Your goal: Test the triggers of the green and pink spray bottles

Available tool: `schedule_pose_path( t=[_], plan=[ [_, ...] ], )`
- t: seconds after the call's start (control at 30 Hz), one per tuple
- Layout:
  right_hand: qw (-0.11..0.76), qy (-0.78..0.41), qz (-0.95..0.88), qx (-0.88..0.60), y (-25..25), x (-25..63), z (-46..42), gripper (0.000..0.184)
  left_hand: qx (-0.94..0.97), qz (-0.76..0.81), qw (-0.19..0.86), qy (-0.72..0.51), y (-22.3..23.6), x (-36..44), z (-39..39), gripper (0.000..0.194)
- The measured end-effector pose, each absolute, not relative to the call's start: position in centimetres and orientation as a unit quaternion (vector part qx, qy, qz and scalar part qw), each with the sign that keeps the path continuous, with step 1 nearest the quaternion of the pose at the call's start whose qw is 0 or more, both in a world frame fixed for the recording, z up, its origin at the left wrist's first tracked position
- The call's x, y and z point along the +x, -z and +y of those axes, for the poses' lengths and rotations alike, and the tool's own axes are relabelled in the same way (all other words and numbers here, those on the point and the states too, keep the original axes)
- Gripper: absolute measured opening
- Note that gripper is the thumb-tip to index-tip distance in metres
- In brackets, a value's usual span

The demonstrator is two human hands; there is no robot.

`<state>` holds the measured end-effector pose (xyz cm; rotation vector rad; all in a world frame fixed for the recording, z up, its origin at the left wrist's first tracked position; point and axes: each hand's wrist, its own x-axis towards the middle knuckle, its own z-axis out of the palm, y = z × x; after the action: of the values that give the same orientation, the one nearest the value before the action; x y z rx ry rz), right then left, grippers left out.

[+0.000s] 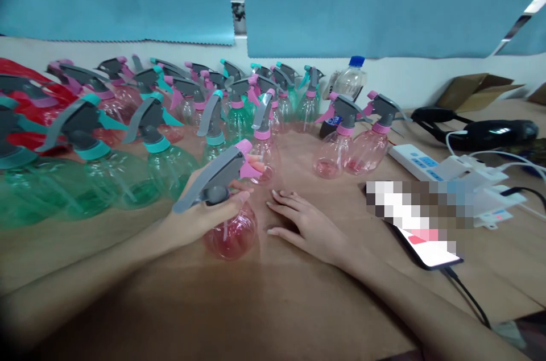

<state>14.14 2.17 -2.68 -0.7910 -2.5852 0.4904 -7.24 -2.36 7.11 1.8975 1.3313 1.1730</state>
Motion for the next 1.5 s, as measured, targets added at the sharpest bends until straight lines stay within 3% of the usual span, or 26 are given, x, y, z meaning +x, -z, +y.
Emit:
schedule_pose_path(
  t=[0.43, 0.7, 1.07, 1.5],
  plan=[
    [0.18, -0.174, -0.923, -0.292, 2.5, 14.2, 2.0, 0.054, 0.718, 0.457, 0.281, -0.443, -6.9, -7.2, -2.2, 0.063],
    [0.172, -0.178, -0.925, -0.289, 2.5, 14.2, 2.0, 0.053, 0.71, 0.464, 0.313, -0.428, -7.1, -7.3, -2.3, 0.065],
    [0.17, -0.175, -0.926, -0.29, 2.8, 14.3, 2.0, 0.053, 0.727, 0.478, 0.275, -0.409, -7.5, -7.3, -2.4, 0.038],
    [0.165, -0.165, -0.926, -0.295, 2.8, 14.3, 2.0, 0.054, 0.747, 0.461, 0.209, -0.432, -8.1, -7.0, -2.5, 0.034]
  ],
)
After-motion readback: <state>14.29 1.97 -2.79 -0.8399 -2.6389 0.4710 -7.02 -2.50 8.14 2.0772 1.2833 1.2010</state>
